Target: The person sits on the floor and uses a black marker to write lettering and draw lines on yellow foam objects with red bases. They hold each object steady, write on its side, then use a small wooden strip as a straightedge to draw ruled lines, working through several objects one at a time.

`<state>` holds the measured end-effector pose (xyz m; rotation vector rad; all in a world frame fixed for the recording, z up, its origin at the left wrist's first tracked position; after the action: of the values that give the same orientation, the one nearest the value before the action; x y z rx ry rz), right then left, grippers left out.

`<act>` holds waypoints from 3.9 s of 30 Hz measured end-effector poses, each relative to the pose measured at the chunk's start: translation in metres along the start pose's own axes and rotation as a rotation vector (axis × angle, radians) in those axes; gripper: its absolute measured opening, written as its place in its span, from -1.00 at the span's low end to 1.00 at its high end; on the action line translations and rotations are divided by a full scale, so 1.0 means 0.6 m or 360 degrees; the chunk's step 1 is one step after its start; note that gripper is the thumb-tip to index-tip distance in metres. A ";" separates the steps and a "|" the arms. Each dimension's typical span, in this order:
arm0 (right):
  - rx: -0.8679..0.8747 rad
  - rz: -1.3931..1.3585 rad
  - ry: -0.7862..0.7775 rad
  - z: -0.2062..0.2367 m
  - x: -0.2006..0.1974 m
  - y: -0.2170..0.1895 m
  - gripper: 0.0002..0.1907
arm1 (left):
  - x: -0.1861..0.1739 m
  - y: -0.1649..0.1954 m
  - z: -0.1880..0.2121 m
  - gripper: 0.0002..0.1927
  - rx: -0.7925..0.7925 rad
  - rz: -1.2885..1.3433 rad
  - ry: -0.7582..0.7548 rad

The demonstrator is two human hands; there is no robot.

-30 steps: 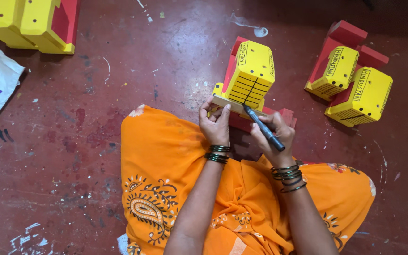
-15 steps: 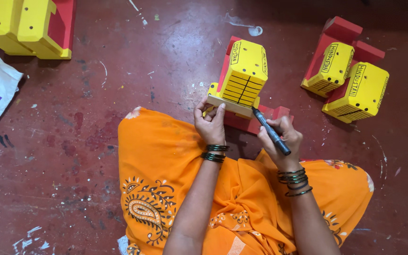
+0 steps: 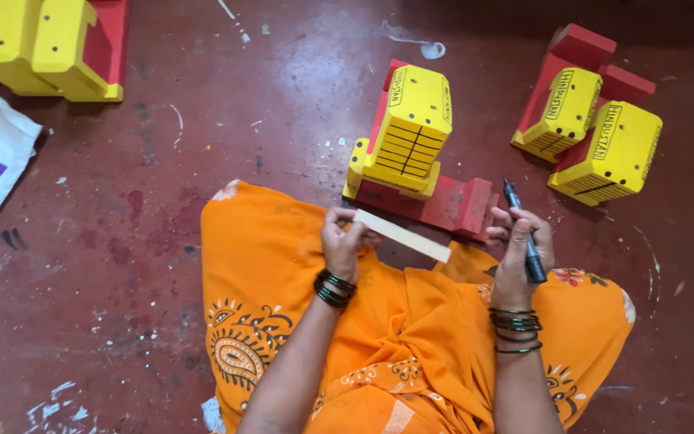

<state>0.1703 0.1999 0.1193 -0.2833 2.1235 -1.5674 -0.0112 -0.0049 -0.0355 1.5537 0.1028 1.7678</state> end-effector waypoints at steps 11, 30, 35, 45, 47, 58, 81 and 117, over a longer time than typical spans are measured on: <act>0.0142 0.0058 0.0023 -0.007 0.027 0.052 -0.59 | 0.026 -0.048 -0.050 -0.73 -0.0181 -0.0855 0.0114; -0.0425 0.0624 -0.0117 -0.060 0.077 -0.021 -0.67 | 0.075 0.034 -0.041 -0.16 0.0573 -0.1561 0.0046; -0.0311 0.0627 -0.0157 -0.063 0.082 -0.004 -0.64 | 0.162 0.085 0.004 0.38 0.1215 -0.1955 0.0051; -0.0157 0.0001 -0.0067 -0.061 0.056 0.032 -0.60 | 0.210 0.001 -0.058 0.50 0.1349 -0.1503 0.0015; -0.0139 -0.0036 -0.0055 -0.058 0.052 0.041 -0.60 | 0.199 -0.011 -0.061 0.51 0.1320 -0.1529 0.0042; -0.0043 -0.0461 -0.0122 -0.049 0.021 -0.006 -0.54 | 0.205 0.015 -0.034 0.50 0.1420 -0.1650 -0.0187; 0.0385 -0.0949 -0.0241 -0.195 0.228 0.050 -0.55 | 0.221 -0.022 -0.343 0.14 -0.0483 -0.0764 -0.0344; -0.0069 -0.1349 -0.0496 -0.006 0.074 -0.176 -0.61 | 0.072 0.173 -0.002 -0.45 -0.0301 0.1199 -0.0600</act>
<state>0.1179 0.1494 0.2080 -1.4877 1.8709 -1.7247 -0.0607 -0.0525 0.0533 1.8867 -0.9131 1.8932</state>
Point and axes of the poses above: each hand's wrist, its own z-axis away from the middle knuckle, its own x-axis out of the palm, y = z × x, the point moved 6 cm from there along -z, towards the middle knuckle, and after that the axes turned 14 degrees about z, right-handed, at the moved point
